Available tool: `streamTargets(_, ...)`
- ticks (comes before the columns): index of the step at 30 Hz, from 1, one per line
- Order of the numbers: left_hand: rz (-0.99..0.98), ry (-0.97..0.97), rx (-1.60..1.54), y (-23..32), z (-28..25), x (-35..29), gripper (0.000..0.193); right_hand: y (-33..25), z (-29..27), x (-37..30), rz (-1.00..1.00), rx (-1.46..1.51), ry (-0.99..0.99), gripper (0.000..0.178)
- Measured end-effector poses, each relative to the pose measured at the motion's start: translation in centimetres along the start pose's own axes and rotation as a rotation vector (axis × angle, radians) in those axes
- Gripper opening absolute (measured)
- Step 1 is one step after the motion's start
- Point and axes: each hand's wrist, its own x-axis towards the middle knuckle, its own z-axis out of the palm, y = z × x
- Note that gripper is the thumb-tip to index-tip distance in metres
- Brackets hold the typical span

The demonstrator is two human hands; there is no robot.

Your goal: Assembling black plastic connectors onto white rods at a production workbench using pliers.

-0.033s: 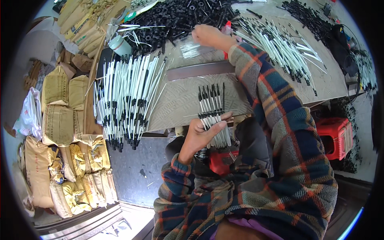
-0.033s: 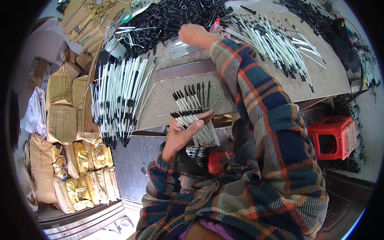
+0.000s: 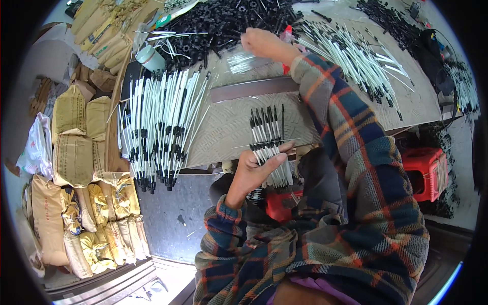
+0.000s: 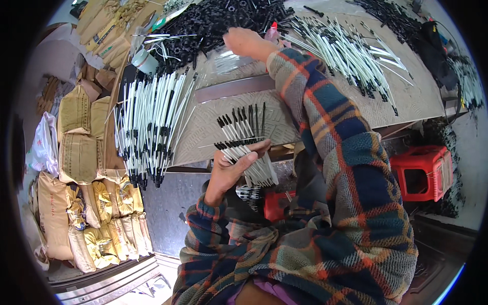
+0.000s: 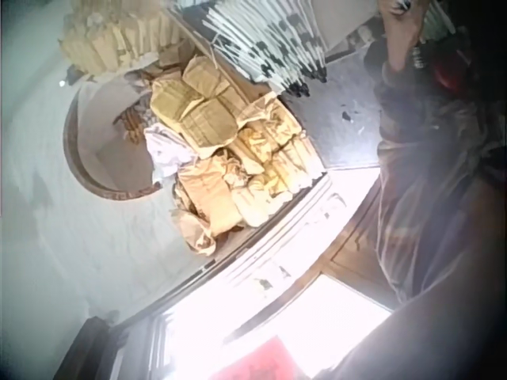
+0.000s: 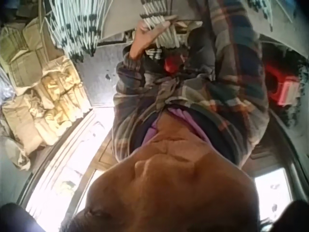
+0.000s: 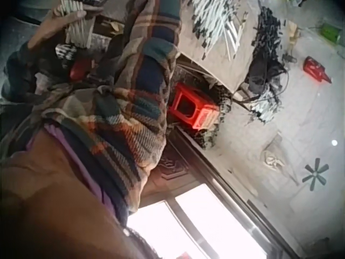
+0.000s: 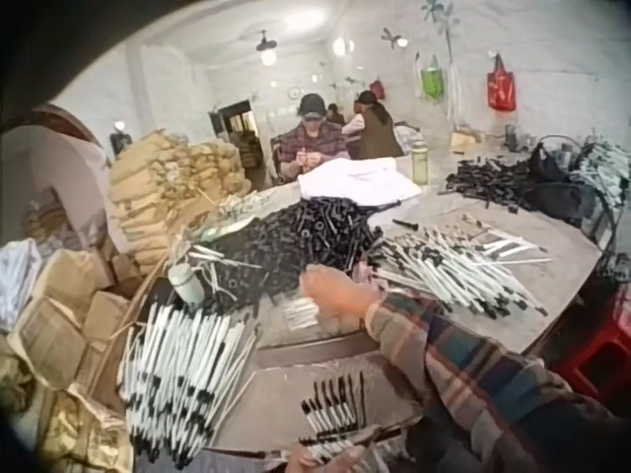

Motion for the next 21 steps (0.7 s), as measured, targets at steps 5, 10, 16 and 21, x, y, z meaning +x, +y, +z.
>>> streamTargets(5,0.000,0.045,-0.055,0.6,-0.5,-0.4,0.027,-7.7,-9.6,-5.0,0.203,0.930,-0.109,0.009)
streamTargets(10,0.026,0.018,-0.056,0.0,0.4,0.8,0.029,-11.0,-14.0,-14.1,-0.190,0.575,0.118,0.006)
streamTargets(16,-0.025,0.066,-0.092,0.3,0.4,0.2,0.023,-12.4,-13.1,-16.3,-0.012,0.319,0.186,0.011)
streamTargets(21,-0.023,0.053,-0.063,0.5,0.6,0.4,0.024,-12.2,-12.8,-16.5,-0.006,0.298,0.225,0.011)
